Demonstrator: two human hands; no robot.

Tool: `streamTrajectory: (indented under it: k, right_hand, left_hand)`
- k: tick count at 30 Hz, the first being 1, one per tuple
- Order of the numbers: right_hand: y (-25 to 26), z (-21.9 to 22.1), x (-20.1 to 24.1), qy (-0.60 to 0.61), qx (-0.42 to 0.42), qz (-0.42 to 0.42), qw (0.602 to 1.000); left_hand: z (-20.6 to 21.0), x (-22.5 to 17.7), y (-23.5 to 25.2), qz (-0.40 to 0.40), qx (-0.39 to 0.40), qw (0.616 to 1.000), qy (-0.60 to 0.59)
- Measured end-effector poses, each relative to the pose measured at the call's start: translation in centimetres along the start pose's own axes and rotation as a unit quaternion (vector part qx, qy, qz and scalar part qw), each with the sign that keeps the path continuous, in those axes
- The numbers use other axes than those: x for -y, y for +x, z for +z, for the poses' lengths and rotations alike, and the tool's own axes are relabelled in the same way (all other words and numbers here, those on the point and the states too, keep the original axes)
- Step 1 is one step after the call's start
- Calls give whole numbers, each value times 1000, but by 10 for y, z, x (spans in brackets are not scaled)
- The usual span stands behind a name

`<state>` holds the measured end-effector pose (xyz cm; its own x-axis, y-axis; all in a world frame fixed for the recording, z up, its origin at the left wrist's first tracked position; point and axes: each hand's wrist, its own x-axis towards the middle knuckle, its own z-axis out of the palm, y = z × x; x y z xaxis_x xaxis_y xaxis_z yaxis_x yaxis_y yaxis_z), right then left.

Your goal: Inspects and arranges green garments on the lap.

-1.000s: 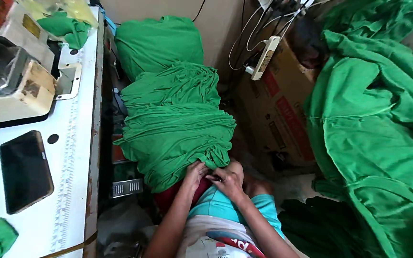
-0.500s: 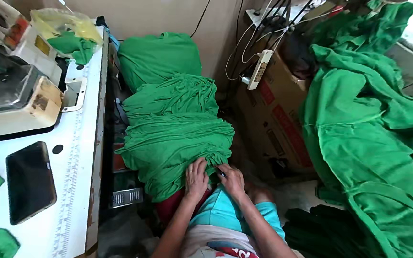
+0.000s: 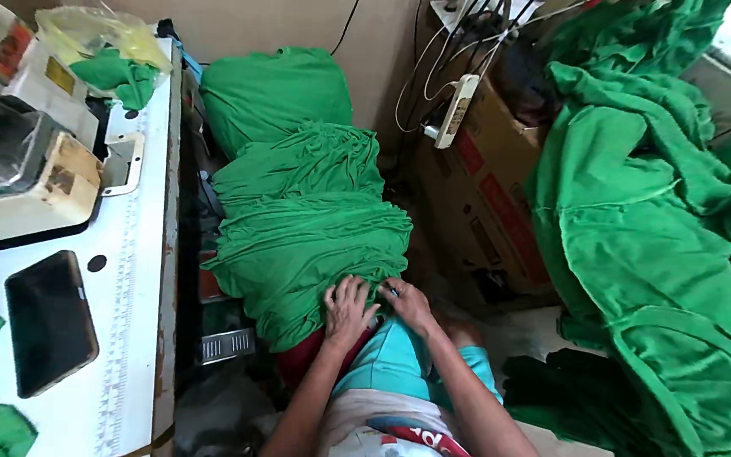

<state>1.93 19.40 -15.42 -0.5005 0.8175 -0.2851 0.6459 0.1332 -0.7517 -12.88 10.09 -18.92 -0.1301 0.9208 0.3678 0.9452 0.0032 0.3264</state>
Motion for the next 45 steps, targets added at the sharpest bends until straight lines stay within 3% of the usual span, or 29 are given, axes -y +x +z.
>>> streamTrajectory:
  k: [2,4,7,9,12,18,24,27,30,34,36,45]
  right_hand:
    - [-1,0,-2,6,5,-9,1000]
    - [0,-1,-5,42,3,-3,999]
    - [1,-3,-12,81,6,-2,997]
    - [2,-3,-11,63,11,-4,998]
    - [4,-4,-1,15,31,8,999]
    - [6,-5,0,0,54,16,998]
    - [-7,25,-16,56,-202,-106,972]
    - [-12,29,-10,-4,-162,-158,974]
    - [-11,26,-2,-22,-126,-124,984]
    - [-12,21,-7,9,-191,-51,980]
    - [-15,20,-10,-38,-198,-39,979]
    - [-28,24,-9,-169,-155,-109,967]
  left_hand:
    - [2,-4,-1,-3,6,999,-37]
    - [-3,-2,5,-58,61,982,-168]
    - [-14,4,16,-191,132,906,-355]
    - [-16,15,20,-223,160,865,-419]
    - [-9,26,24,-235,177,834,-468]
    - [-14,26,34,-256,243,816,-458]
    - [-16,22,39,-309,243,788,-474]
    - [-15,21,40,-322,253,778,-477]
    - [-16,19,42,-335,257,769,-480]
    - [-16,21,43,-359,240,752,-498]
    - [-16,22,44,-364,233,749,-502]
    - [-13,24,46,-389,229,734,-508]
